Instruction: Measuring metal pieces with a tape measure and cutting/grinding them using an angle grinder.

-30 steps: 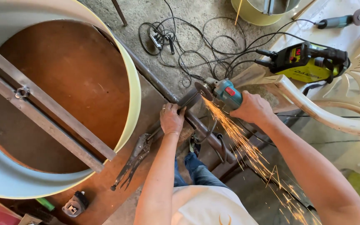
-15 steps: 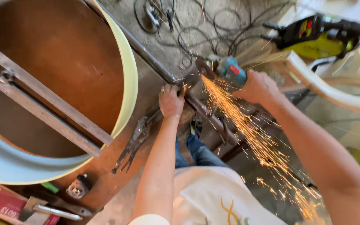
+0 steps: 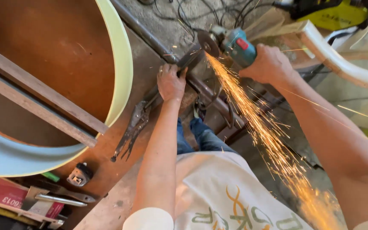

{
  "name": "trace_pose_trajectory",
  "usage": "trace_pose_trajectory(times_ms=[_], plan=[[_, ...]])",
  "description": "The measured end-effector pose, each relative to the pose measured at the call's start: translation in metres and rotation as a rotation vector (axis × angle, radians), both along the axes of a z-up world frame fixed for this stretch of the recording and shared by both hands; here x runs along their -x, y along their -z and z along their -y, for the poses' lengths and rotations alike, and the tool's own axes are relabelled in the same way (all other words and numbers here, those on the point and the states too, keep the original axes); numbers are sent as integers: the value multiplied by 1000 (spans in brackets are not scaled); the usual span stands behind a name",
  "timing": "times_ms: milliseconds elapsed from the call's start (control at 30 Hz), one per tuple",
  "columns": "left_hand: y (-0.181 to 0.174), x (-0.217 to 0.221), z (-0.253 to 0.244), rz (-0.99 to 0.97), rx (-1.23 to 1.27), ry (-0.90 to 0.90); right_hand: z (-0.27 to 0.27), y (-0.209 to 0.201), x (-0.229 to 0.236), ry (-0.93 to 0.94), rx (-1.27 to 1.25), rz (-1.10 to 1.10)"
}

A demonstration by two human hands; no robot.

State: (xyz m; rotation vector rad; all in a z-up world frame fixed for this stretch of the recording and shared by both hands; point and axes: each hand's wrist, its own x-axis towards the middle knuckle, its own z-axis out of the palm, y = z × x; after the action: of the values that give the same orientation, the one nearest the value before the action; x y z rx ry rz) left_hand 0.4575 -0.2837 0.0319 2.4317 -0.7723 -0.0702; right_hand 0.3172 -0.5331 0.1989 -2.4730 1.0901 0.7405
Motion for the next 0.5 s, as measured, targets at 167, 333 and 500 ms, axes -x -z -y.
trace_pose_trajectory(times_ms=[167, 333, 500], plan=[[-5, -2, 3, 16, -2, -15, 5, 6, -4, -50, 13, 76], [-6, -3, 3, 13, 1, -8, 7, 12, -4, -58, 35, 23], [-5, -2, 2, 25, -9, 8, 8, 11, 0, -112, 56, 67]])
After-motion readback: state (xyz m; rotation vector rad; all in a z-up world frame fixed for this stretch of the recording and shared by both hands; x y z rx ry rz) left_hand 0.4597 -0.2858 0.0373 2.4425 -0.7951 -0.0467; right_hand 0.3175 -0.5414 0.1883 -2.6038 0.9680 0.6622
